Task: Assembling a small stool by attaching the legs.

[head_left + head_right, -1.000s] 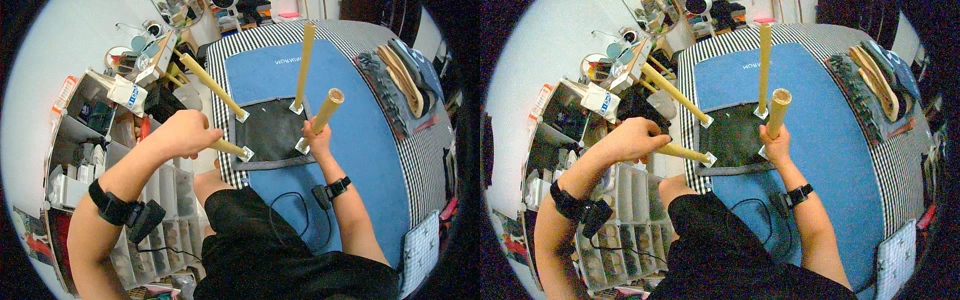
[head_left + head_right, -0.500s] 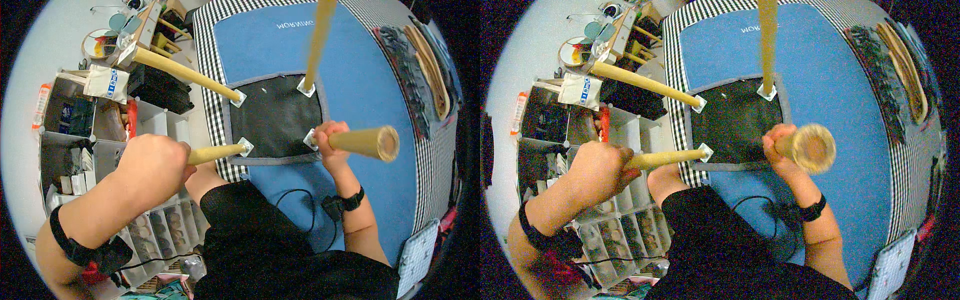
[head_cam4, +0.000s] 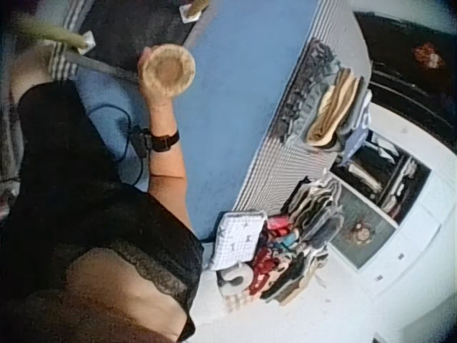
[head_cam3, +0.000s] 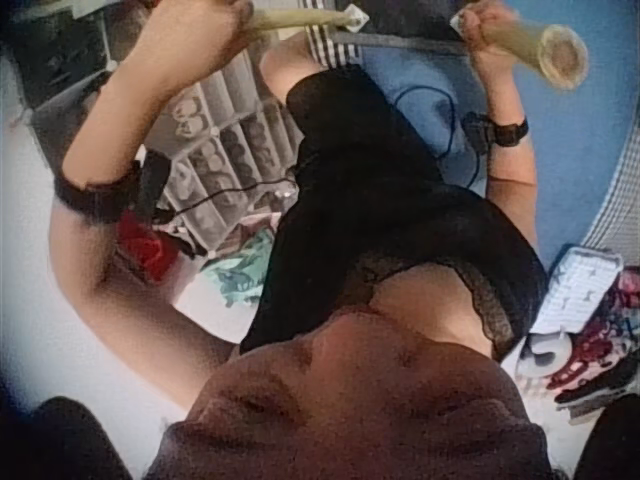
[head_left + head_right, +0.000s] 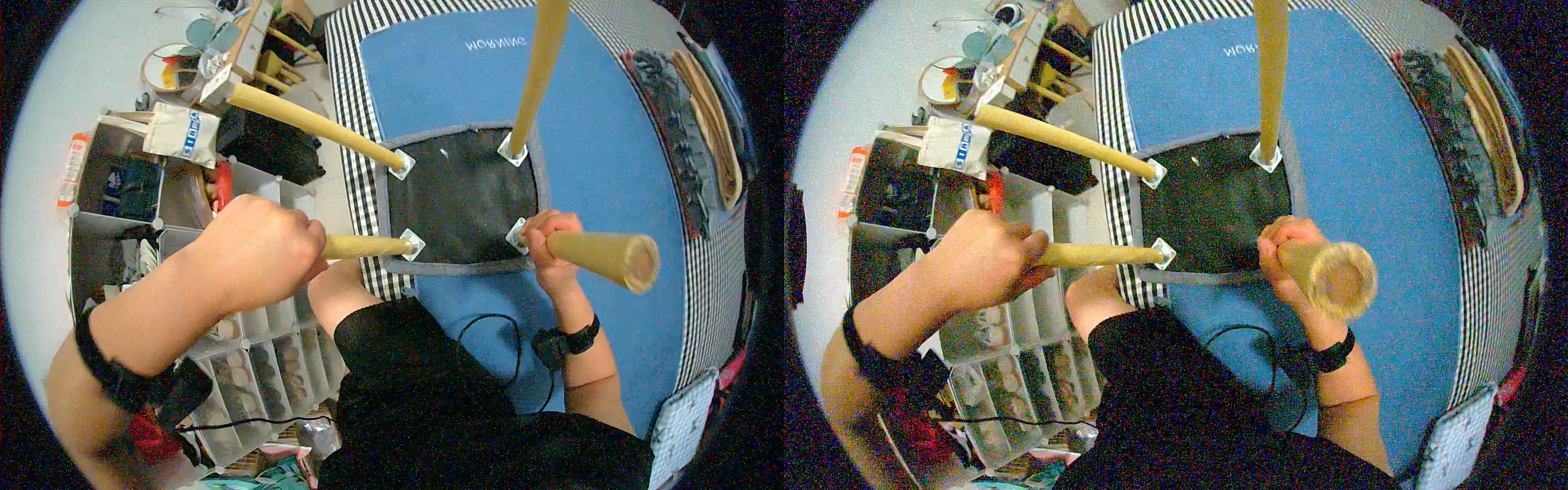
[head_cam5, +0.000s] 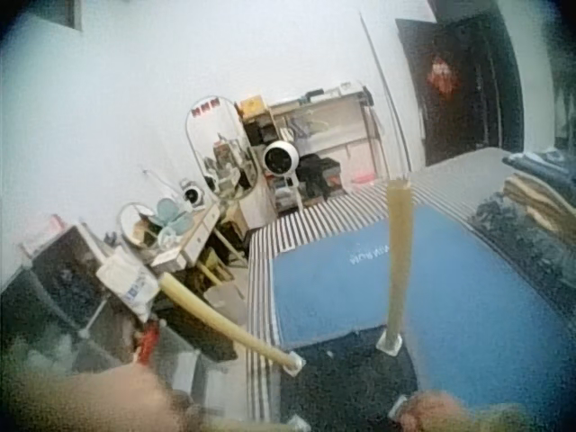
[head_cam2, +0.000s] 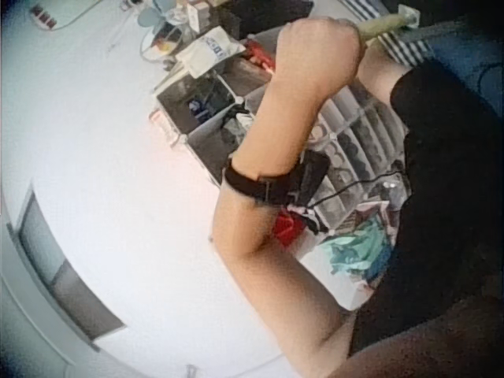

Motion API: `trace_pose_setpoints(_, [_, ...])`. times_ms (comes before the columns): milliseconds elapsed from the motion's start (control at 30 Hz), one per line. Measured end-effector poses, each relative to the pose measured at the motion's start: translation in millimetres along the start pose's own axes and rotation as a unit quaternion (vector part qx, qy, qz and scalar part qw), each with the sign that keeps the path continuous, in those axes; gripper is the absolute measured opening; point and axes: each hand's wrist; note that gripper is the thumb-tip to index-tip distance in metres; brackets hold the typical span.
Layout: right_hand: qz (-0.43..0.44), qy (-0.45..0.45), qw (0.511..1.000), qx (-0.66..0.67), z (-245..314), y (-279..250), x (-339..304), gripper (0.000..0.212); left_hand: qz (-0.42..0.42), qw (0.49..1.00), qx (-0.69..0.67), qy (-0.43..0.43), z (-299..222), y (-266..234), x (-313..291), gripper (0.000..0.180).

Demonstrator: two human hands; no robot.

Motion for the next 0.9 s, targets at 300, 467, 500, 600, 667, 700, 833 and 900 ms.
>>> trace_pose_setpoints(300, [-0.109,0.069,0.992,-0.017,-27,-19,-5,0.018,-0.258,0.925,-0.276,-0.046,-8,-4,2,0.05])
trace_pose_setpoints(467, [-0.122,0.086,0.989,0.015,-18,-10,6,0.017,-0.343,0.528,-0.769,-0.11,-6,53,-34,0.044])
trace_pose_setpoints(500, [-0.113,0.107,0.988,0.014,-17,-9,7,0.017,-0.368,0.477,-0.791,-0.105,-15,80,-32,0.048])
trace_pose_setpoints(600, [-0.092,0.097,0.99,-0.045,-6,-10,12,0.017,-0.34,0.421,-0.84,-0.029,-50,129,-16,0.061])
trace_pose_setpoints(667, [-0.097,0.096,0.99,-0.03,-13,-17,7,0.017,-0.337,0.474,-0.812,-0.057,-72,127,4,0.064])
trace_pose_setpoints(700, [-0.103,0.099,0.99,-0.007,-16,-22,5,0.018,-0.337,0.503,-0.793,-0.066,-81,115,6,0.065])
trace_pose_setpoints(833, [0.065,0.108,0.989,-0.073,16,-35,19,0.019,-0.336,0.496,-0.792,-0.117,-87,114,33,0.039])
trace_pose_setpoints(900, [0.112,0.109,0.984,-0.082,45,-26,34,0.02,-0.329,0.543,-0.743,-0.214,-80,127,38,0.026])
Point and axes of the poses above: each hand's wrist, its own x-axis towards the middle knuckle, its own y-axis out of the palm, z = x × y, and after that the axes turned 11 degrees about -y, right-handed
